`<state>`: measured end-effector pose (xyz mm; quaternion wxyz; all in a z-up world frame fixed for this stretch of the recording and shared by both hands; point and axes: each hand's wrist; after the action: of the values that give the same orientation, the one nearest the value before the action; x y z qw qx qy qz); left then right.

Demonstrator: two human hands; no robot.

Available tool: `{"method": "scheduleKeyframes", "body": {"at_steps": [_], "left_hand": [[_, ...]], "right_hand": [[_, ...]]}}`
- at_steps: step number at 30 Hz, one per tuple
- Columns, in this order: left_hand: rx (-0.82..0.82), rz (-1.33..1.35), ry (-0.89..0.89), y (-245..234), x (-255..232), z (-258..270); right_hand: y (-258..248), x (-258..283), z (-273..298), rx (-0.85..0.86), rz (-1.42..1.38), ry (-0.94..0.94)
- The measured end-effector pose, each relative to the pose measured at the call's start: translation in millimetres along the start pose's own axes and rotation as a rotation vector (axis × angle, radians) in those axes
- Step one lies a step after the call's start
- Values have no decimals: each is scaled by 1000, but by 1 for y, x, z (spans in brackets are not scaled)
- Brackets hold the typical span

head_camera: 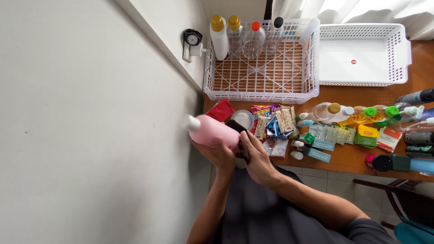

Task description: The person wipes several plastic bottles with a black cloth and places them into a white plastic basket on a wooden table. The bottles include white, clear, pink, and yellow varieties with different colored caps. The person handles each bottle individually, wipes it, and arranges it in the basket.

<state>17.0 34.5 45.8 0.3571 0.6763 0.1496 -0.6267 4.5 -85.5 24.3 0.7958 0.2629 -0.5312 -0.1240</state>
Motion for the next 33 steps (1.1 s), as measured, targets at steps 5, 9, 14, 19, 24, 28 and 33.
{"method": "scheduleKeyframes", "body": {"at_steps": [5,9,14,19,24,28,33], "left_hand": [[113,-86,15,0,8,-5],[216,-180,19,-5,14,2],[612,99,-258,3,-5,20],[900,474,-790,9,-21,20],[740,-16,-494,6,3,17],[639,-115,-283,7,-14,14],[175,215,-301,-9,12,5]], "right_hand": [[7,34,18,-135,-147,205],[13,55,25,-34,457,-226],[48,121,-24,142,1196,-989],[31,135,-58,317,792,-337],[47,128,-56,-14,880,-206],[46,92,-17,194,1106,-903],[31,46,24,213,1122,-739]]}}
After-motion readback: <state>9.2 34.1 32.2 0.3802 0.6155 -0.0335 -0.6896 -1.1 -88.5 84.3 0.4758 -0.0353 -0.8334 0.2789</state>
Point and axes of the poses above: each hand's wrist, its own z-axis away from the middle knuckle, its own y-axis out of the palm, x = y × z, and after that the axes turned 4 degrees about -y, right-handed
